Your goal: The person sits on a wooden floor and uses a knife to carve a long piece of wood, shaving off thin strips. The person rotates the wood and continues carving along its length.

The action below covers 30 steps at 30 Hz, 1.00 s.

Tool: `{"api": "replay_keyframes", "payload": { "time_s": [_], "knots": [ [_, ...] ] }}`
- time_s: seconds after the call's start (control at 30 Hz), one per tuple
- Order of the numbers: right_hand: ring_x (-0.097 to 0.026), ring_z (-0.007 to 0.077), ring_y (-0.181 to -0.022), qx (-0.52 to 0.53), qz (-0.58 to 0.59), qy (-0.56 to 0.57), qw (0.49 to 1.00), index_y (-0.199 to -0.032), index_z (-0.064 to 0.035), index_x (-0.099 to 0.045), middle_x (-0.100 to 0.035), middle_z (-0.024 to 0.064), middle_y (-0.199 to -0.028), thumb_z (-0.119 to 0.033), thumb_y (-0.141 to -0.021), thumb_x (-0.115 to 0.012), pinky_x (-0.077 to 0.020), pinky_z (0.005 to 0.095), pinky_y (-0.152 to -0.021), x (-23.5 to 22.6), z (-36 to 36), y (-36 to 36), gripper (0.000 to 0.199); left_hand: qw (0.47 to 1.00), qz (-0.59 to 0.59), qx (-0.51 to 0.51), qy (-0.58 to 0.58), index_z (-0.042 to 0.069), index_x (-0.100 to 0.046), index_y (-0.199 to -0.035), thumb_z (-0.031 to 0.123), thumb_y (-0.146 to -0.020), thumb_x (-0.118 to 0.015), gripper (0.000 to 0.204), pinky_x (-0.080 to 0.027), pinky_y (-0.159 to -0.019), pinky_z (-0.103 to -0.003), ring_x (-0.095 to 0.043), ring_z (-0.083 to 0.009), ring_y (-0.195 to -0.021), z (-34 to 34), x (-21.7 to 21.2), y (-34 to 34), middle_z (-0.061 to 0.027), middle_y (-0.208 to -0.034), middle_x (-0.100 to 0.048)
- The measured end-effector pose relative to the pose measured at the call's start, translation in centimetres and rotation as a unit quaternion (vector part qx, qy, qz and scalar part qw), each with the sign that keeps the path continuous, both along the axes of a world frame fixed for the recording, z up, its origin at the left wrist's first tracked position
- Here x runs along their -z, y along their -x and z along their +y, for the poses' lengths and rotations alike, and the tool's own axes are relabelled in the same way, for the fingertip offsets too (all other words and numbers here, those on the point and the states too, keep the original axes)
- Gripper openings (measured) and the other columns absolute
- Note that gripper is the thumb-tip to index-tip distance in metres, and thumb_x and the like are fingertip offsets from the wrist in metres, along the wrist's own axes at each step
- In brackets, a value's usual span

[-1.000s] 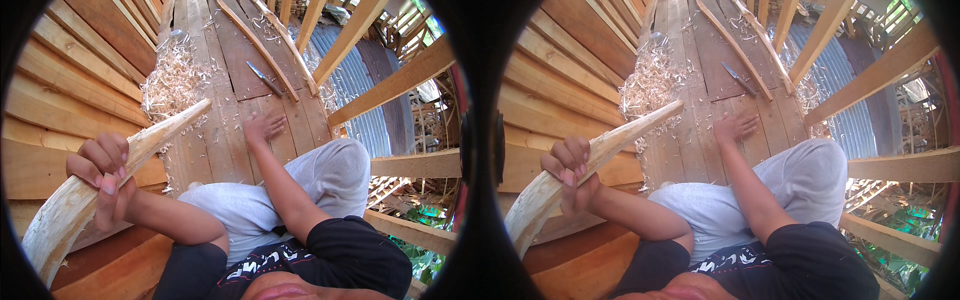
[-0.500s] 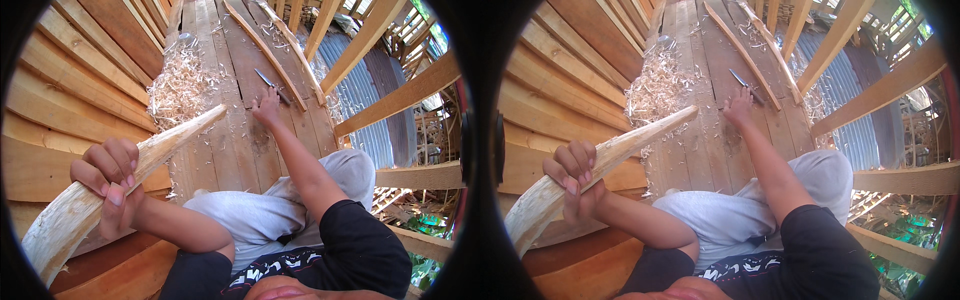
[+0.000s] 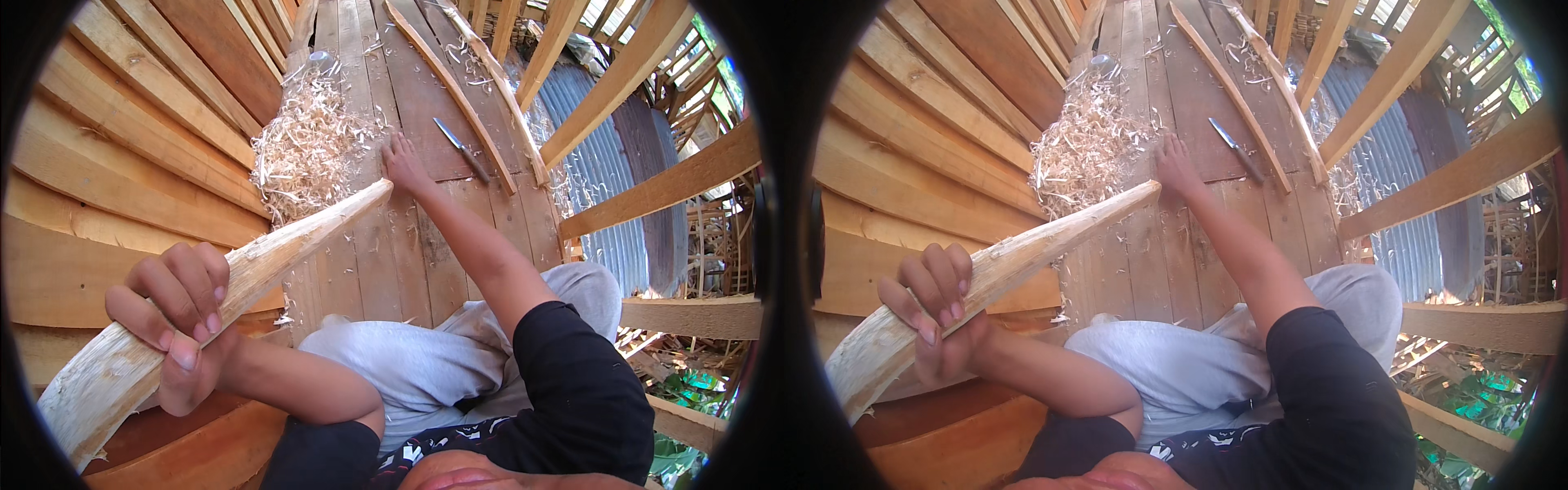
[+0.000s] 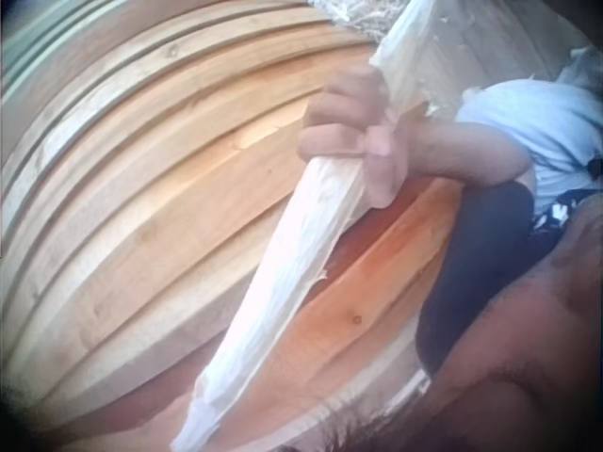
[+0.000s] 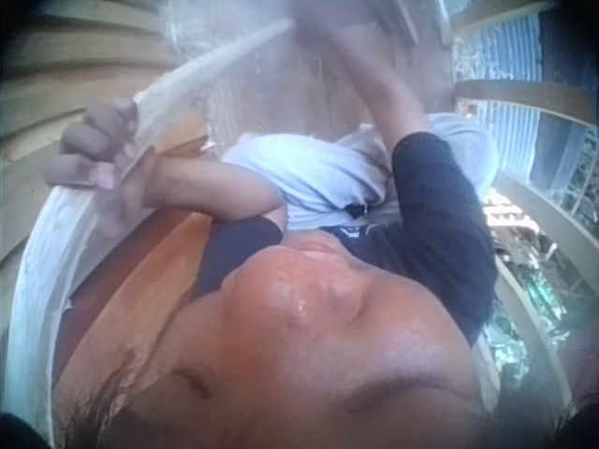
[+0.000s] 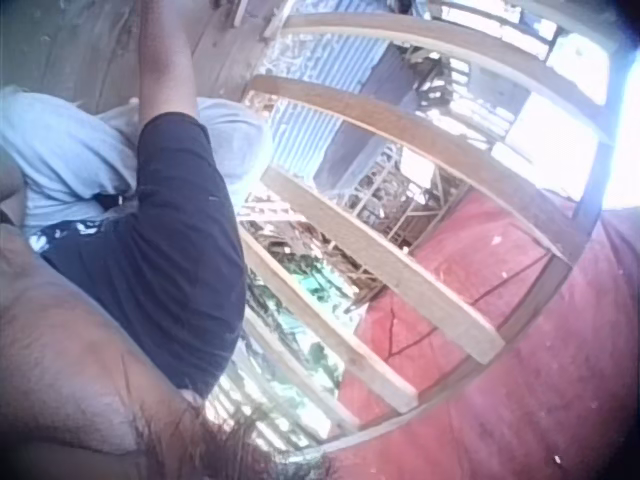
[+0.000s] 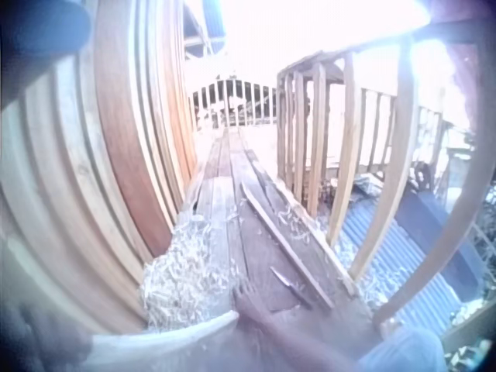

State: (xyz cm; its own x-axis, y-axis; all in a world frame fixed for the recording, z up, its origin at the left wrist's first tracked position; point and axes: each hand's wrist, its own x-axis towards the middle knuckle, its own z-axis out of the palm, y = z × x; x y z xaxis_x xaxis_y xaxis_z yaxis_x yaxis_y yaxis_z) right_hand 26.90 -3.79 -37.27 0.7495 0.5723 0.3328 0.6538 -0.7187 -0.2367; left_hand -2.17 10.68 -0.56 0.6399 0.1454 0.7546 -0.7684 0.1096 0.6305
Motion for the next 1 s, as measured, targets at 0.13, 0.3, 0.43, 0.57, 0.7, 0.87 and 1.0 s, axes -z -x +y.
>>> {"api": "replay_keyframes", "payload": {
  "time_s": [0.13,0.3,0.43,0.57,0.7,0.87,1.0],
  "knots": [
    [-0.029,0.0434,-0.137,-0.041,-0.012,0.091,0.995,-0.138,0.0023,-0.040,-0.032,0.0308,-0.145,-0.025,-0.088,-0.049,-0.0248,0.0473,-0.113,0.6,-0.3,-0.1,0.058,1.000,0.001,-0.001,0.000,0.016,-0.043,-0.076,0.014,-0.075,-0.064,0.020,-0.031,-0.060,-0.027,-0.042,-0.0089,-0.058,-0.1,-0.1,0.0,0.0017,-0.066,-0.044],
    [-0.034,0.0465,-0.133,-0.103,0.038,0.093,0.990,-0.134,0.0144,-0.037,-0.033,0.0360,-0.141,-0.020,-0.086,-0.046,-0.0277,0.0435,-0.112,-1.4,-1.3,6.0,0.060,0.999,0.028,-0.017,0.007,0.018,-0.043,-0.074,0.016,-0.076,-0.064,0.021,-0.028,-0.066,-0.027,-0.037,-0.0078,-0.063,-0.1,-0.2,0.9,0.0031,-0.066,-0.040],
    [-0.038,0.0491,-0.129,-0.150,0.039,0.134,0.979,-0.132,0.0144,-0.038,-0.037,0.0392,-0.135,-0.022,-0.085,-0.050,-0.0295,0.0461,-0.111,-3.9,-3.6,11.3,0.061,0.997,0.027,-0.058,-0.034,0.019,-0.044,-0.075,0.020,-0.077,-0.063,0.019,-0.028,-0.061,-0.027,-0.037,-0.0071,-0.057,0.2,-0.5,1.3,0.0038,-0.066,-0.041],
    [-0.042,0.0488,-0.125,-0.205,-0.006,0.185,0.961,-0.128,0.0135,-0.044,-0.043,0.0380,-0.130,-0.014,-0.082,-0.050,-0.0341,0.0477,-0.107,-5.3,-6.6,14.1,0.054,0.998,0.022,-0.055,-0.021,0.018,-0.044,-0.077,0.017,-0.076,-0.062,0.019,-0.029,-0.062,-0.028,-0.037,-0.0080,-0.058,0.5,-0.6,1.8,0.0028,-0.065,-0.040],
    [-0.049,0.0421,-0.119,-0.235,-0.015,0.167,0.957,-0.126,0.0060,-0.050,-0.048,0.0315,-0.126,-0.007,-0.080,-0.052,-0.0464,0.0447,-0.093,-3.0,-8.0,12.9,0.048,0.998,0.008,-0.057,-0.007,0.016,-0.041,-0.077,0.013,-0.074,-0.059,0.019,-0.029,-0.063,-0.029,-0.036,-0.0089,-0.059,0.0,-0.7,1.8,0.0010,-0.064,-0.039],
    [-0.061,0.0361,-0.102,-0.115,0.251,0.082,0.958,-0.112,0.0011,-0.062,-0.062,0.0245,-0.111,-0.004,-0.080,-0.057,-0.0517,0.0438,-0.079,-3.6,-6.7,9.4,0.033,0.998,-0.004,-0.056,0.002,0.015,-0.040,-0.076,0.010,-0.073,-0.057,0.018,-0.029,-0.064,-0.030,-0.035,-0.0096,-0.060,-0.1,-0.8,2.3,-0.0006,-0.064,-0.039],
    [-0.060,0.0394,-0.098,-0.094,0.204,-0.104,0.969,-0.106,0.0034,-0.063,-0.063,0.0257,-0.106,-0.009,-0.086,-0.057,-0.0494,0.0438,-0.083,-5.6,-5.0,6.9,0.025,0.999,-0.005,-0.049,0.000,0.014,-0.040,-0.076,0.010,-0.074,-0.057,0.018,-0.029,-0.064,-0.031,-0.035,-0.0103,-0.060,0.2,-0.7,2.5,-0.0009,-0.064,-0.038]
  ]
}}
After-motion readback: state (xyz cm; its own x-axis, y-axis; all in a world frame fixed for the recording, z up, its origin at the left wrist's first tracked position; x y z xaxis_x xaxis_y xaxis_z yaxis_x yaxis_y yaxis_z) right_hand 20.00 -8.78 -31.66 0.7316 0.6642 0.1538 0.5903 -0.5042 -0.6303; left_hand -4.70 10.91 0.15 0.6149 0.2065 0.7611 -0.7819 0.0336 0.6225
